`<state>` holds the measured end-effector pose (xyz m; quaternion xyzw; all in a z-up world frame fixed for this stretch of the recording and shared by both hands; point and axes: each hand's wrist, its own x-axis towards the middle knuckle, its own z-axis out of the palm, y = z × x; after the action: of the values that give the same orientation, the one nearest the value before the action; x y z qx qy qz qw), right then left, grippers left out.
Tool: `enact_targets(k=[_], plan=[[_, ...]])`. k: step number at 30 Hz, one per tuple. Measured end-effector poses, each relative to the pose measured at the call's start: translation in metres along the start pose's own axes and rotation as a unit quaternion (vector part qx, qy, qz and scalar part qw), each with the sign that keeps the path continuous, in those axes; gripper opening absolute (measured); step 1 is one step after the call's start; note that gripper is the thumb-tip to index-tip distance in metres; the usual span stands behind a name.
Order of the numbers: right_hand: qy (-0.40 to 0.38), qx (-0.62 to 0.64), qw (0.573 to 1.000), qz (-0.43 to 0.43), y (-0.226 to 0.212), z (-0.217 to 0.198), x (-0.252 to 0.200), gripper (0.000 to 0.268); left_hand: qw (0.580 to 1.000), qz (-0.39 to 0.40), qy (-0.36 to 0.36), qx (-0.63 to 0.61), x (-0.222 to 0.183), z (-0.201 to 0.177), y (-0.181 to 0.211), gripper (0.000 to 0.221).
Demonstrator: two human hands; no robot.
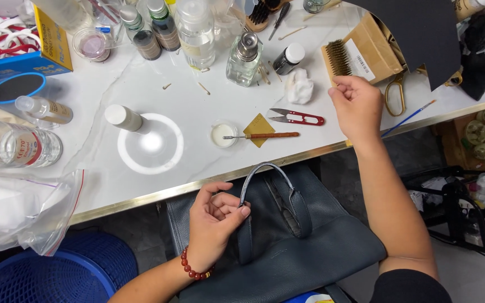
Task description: Repairing the edge coating of a leather handbag handle using adhesive and a hair dryer.
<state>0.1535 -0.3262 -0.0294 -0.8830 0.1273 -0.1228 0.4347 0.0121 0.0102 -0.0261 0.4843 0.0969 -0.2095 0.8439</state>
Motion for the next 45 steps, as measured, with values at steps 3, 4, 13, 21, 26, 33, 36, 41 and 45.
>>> enact_targets(k=[3,4,13,21,26,33,36,41,45], plan=[[-0.039,0.135,0.99,0.02,-0.002,-0.001,0.003,0.027,1.0,-0.005,-0.004,0.014,0.0,0.0,0.0,0.051],[-0.041,0.136,0.99,0.019,-0.007,-0.001,0.001,0.027,1.0,-0.004,-0.002,0.013,-0.001,0.0,0.002,0.051],[-0.027,0.045,0.984,-0.173,-0.026,0.018,-0.02,0.027,0.999,-0.004,-0.05,0.006,-0.002,0.0,0.008,0.057],[-0.089,-0.076,0.984,-0.136,-0.021,0.033,-0.013,0.043,0.999,0.011,-0.051,-0.012,-0.005,0.001,0.001,0.057],[0.092,-0.189,0.919,-0.334,-0.058,0.021,-0.03,0.035,0.998,0.036,-0.043,-0.011,-0.005,-0.001,-0.005,0.057],[-0.04,0.246,0.96,-0.129,-0.072,0.032,-0.088,0.021,0.992,0.073,-0.043,-0.095,-0.019,0.005,-0.006,0.054],[-0.064,0.338,0.937,-0.054,-0.087,0.015,-0.094,0.024,0.989,0.062,-0.029,-0.132,-0.031,0.016,0.014,0.049],[-0.042,0.33,0.929,-0.16,-0.154,-0.019,-0.103,0.028,0.987,0.069,-0.04,-0.138,-0.034,0.013,0.023,0.049],[0.062,-0.201,0.823,-0.527,-0.2,-0.03,-0.05,0.048,0.988,0.068,-0.058,-0.125,-0.03,-0.002,0.018,0.051]])
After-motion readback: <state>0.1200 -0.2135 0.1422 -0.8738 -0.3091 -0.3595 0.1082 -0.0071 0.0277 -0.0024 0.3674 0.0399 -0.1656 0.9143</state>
